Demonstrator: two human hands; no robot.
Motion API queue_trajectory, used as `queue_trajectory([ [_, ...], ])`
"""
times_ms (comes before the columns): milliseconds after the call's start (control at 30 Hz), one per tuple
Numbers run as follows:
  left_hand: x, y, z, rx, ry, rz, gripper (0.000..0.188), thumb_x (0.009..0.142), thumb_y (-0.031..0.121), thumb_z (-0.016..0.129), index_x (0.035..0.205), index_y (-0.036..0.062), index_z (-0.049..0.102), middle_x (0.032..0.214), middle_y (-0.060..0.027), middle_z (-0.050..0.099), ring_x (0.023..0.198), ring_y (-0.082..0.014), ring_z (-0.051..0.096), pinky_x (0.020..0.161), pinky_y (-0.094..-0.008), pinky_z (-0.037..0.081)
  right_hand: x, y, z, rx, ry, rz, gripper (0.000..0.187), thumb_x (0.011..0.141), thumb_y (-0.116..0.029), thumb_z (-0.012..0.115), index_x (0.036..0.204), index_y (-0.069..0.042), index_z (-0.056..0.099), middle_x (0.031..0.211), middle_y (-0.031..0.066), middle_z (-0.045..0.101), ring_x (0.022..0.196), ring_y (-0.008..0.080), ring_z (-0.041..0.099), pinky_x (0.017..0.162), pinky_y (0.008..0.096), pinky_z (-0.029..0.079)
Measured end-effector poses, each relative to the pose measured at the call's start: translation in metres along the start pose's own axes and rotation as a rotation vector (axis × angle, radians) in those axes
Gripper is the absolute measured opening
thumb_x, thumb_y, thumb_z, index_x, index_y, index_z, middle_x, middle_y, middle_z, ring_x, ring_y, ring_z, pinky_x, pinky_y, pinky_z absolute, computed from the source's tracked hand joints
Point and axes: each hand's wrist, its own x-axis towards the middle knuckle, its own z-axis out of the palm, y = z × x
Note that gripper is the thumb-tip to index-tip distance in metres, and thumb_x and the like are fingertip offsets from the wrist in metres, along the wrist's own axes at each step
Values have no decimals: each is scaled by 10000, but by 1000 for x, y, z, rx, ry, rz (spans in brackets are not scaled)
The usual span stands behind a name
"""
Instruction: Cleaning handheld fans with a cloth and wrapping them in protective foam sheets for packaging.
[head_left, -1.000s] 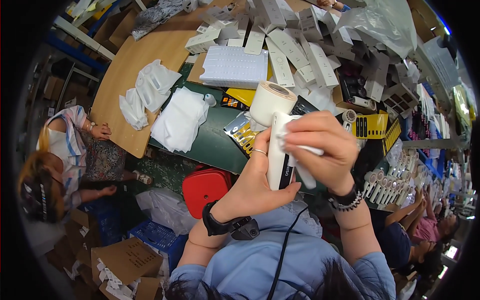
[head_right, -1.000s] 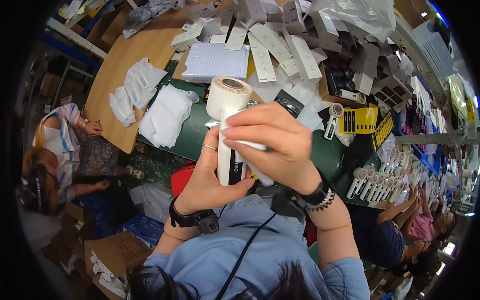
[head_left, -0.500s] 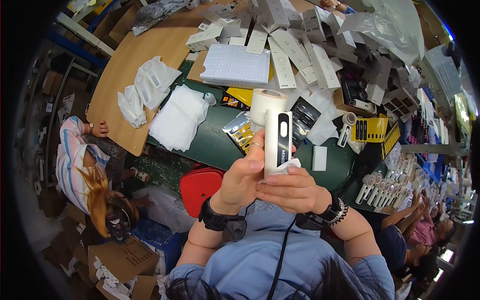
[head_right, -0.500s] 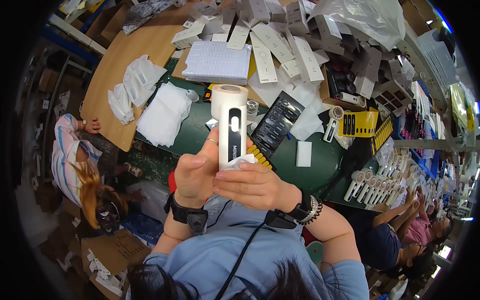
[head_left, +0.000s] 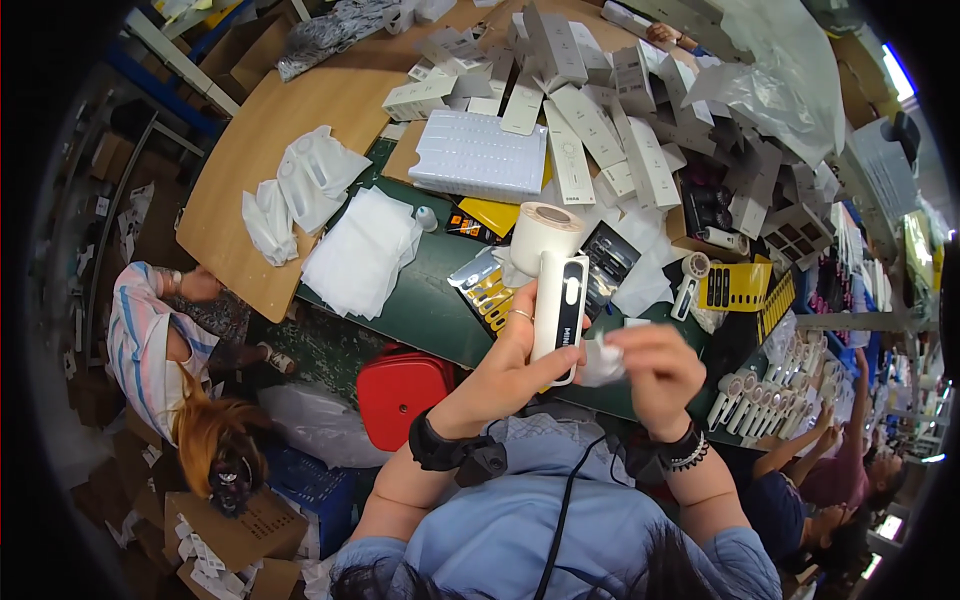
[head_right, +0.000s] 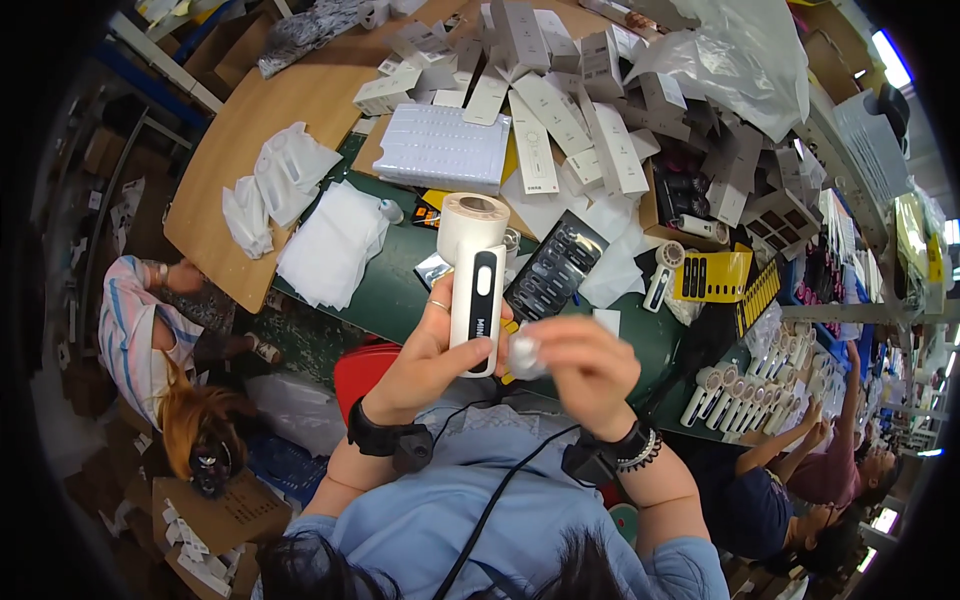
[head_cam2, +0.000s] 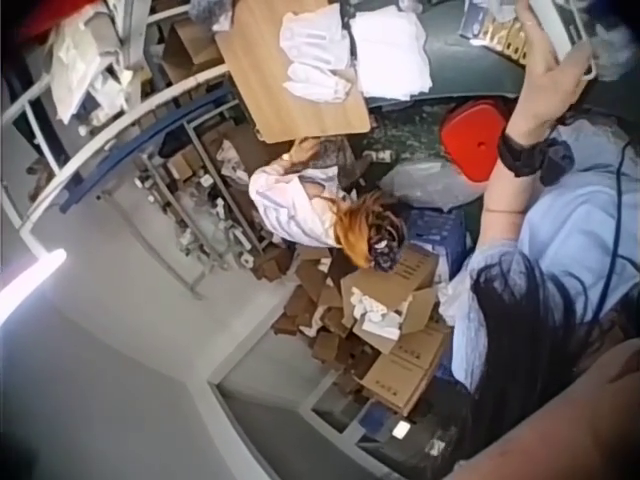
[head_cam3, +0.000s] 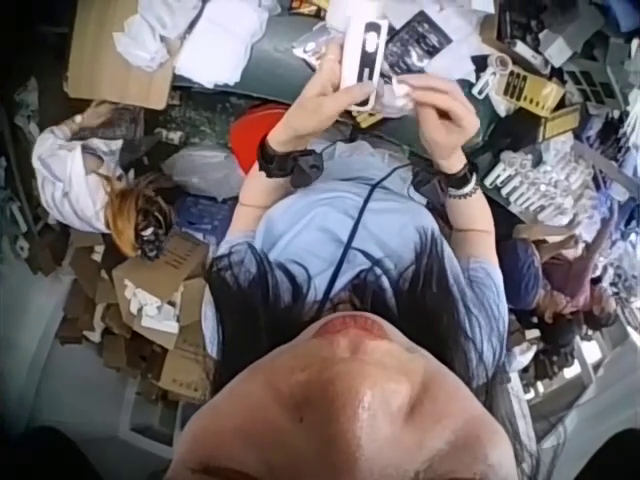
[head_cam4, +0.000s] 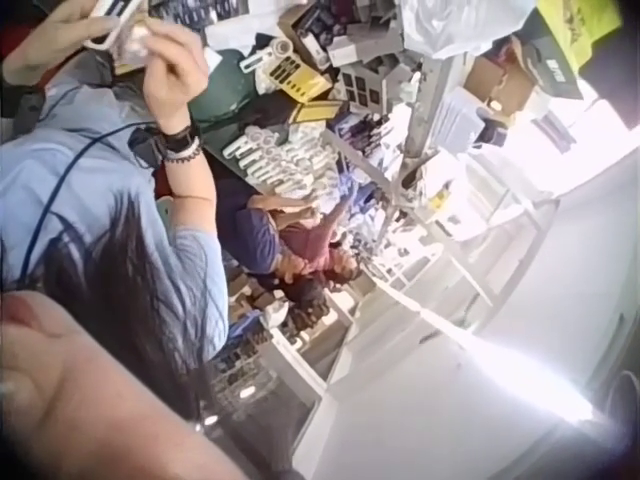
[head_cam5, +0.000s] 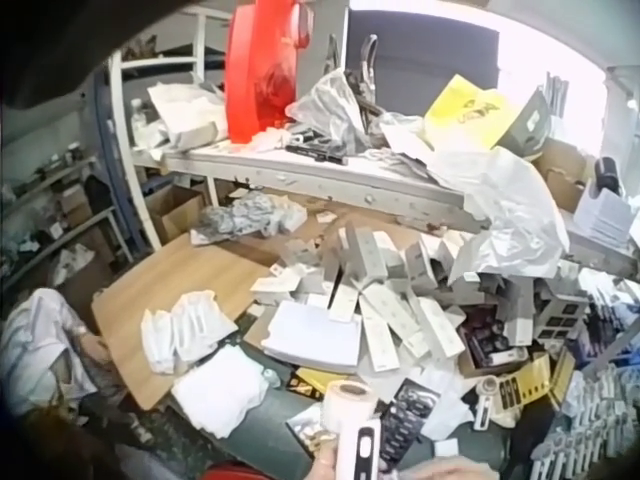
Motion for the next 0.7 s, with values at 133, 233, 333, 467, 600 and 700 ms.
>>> queue_trajectory([
  [133, -5, -6, -3, 154, 25, 67, 650, 880, 75, 537, 1376, 66, 117, 1077, -71, 474, 810, -88, 532, 646, -216, 471, 5, 19, 8, 385, 248, 539, 226, 886, -124, 528, 1088, -26, 560, 1099, 146, 605, 946, 201, 605, 804, 309, 490],
  [233, -3, -10, -8, 222, 7, 83, 614, 890, 110, 544, 1364, 59, 156, 1026, -60, 489, 752, -74, 525, 597, -208, 461, 5, 36, 17, 850, 284, 863, 335, 899, -210, 525, 1176, -23, 501, 1119, 131, 586, 953, 200, 591, 812, 309, 488],
  [333, -7, -13, -17, 248, -47, 51, 571, 894, 133, 552, 1346, 53, 211, 972, -44, 502, 705, -61, 514, 575, -201, 446, 3, 50, 29, 1413, 189, 1104, 437, 893, -294, 537, 1227, -25, 453, 1119, 108, 572, 967, 198, 576, 820, 302, 481],
  [467, -15, -21, -38, 359, -175, -92, 474, 909, 172, 541, 1297, 46, 301, 908, -36, 522, 655, -56, 509, 550, -191, 427, 14, 63, 48, 1244, 173, 941, 502, 859, -347, 587, 1239, -46, 455, 1066, 70, 571, 981, 174, 560, 841, 285, 462],
  [600, -16, -34, -64, 117, 0, -266, 411, 933, 156, 463, 1296, 39, 309, 892, -60, 551, 685, -88, 544, 608, -226, 463, 16, 89, 70, 591, 164, 714, 489, 849, -362, 599, 1218, -64, 475, 1053, 48, 566, 959, 142, 559, 809, 276, 468],
  [700, 4, -37, -87, -23, 130, -186, 441, 932, 150, 468, 1327, 59, 294, 913, -80, 564, 683, -95, 548, 599, -231, 461, 46, 119, 82, 462, 74, 782, 423, 845, -274, 622, 1190, -66, 495, 1039, 33, 562, 913, 102, 541, 757, 243, 445],
])
